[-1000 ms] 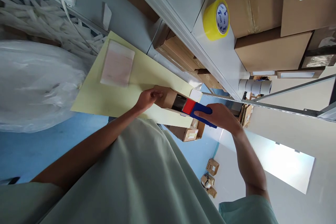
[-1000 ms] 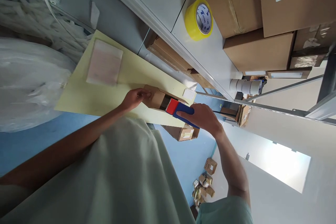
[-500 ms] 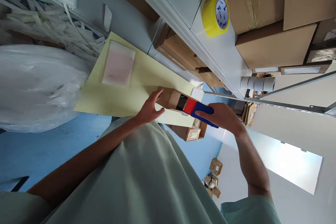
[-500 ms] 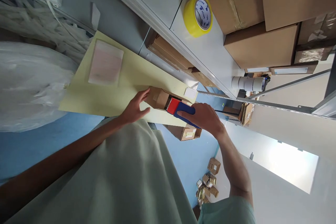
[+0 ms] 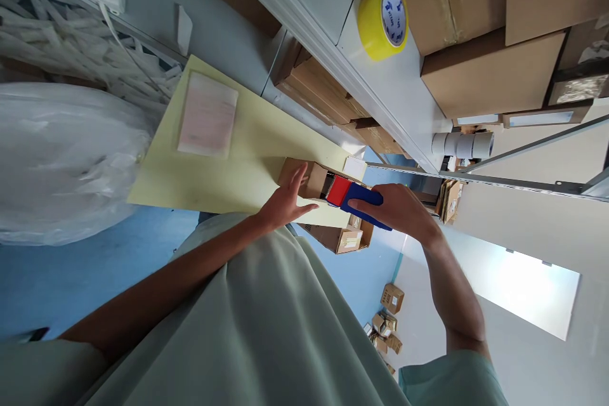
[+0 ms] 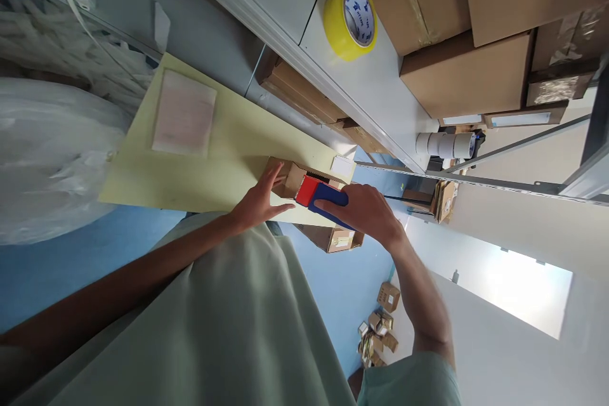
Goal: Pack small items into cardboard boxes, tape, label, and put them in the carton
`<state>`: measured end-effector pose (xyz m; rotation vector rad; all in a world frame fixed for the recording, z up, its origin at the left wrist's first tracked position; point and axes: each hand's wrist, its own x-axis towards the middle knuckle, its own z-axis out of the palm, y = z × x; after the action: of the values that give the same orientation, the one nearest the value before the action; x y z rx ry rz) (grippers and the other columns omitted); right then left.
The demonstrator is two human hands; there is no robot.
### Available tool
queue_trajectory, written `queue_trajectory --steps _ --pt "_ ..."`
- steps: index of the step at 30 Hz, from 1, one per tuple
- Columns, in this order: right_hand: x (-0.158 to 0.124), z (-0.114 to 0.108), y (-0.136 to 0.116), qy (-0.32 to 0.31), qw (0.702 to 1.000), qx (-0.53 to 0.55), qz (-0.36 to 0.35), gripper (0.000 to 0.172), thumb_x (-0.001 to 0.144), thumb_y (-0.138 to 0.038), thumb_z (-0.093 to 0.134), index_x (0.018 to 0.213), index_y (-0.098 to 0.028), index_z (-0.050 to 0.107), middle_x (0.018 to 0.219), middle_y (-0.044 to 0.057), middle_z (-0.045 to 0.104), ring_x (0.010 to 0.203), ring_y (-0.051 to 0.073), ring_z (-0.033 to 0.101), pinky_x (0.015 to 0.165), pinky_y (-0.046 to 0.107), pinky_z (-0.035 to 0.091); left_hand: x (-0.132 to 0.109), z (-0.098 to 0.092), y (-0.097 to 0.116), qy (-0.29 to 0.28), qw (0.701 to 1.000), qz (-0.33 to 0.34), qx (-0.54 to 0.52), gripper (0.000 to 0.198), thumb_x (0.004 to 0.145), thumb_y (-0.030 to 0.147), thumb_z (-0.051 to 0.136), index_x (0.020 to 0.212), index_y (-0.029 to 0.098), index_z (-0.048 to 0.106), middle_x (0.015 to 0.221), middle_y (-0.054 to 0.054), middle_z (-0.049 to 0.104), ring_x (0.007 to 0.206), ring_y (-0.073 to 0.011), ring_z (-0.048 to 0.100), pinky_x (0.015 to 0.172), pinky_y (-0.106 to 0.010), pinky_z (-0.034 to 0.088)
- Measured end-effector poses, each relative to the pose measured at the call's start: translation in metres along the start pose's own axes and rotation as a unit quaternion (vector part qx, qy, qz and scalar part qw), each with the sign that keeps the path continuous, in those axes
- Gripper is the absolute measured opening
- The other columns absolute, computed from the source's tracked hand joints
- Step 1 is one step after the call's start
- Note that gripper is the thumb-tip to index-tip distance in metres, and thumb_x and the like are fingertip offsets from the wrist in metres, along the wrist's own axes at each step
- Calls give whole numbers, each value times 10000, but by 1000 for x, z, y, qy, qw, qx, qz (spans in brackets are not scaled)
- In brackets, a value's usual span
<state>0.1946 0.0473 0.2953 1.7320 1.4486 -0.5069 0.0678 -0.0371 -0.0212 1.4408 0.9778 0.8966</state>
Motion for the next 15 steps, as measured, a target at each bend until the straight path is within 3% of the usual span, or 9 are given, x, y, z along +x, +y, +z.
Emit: queue_trajectory --steps 2,4,8,11,15 --pt "-1 0 0 2 1000 -2 0 667 946 -863 534 775 -232 671 740 64 706 681 213 654 614 312 359 2 1 5 -14 1000 -8 25 1261 902 579 833 1777 275 -22 1801 -235 254 1452 -404 610 1079 -470 610" --pt "-1 -1 -1 1 1000 -3 -1 668 949 -861 525 786 -233 680 746 66 711 693 216 658 616 311 366 7 0 9 -12 998 -8 53 1353 860 591 869 1775 240 -64 1808 -260 214 1521 -447 526 1103 -496 591" --pt "-3 -2 -2 -8 1000 -7 -8 687 945 -878 511 794 -229 681 753 66 715 693 213 655 613 309 365 24 -4 18 -24 993 96 64 1434 831 490 918 1763 229 -140 1823 -238 181 1656 -440 298 1290 -570 409" --pt "-5 -3 -3 -9 1000 -13 -7 692 944 -882 508 793 -228 678 759 67 719 691 212 654 613 306 355 38 -7 23 -41 984 163 55 1364 862 349 894 1765 249 -124 1759 -205 373 1651 -407 320 1313 -596 365" --pt "-6 0 -4 -2 1000 -18 -7 683 938 -879 522 793 -231 684 752 69 722 701 223 662 611 308 344 48 -5 24 -31 981 185 46 1271 868 249 860 1774 252 -32 1564 -168 609 1567 -386 451 1263 -592 422"
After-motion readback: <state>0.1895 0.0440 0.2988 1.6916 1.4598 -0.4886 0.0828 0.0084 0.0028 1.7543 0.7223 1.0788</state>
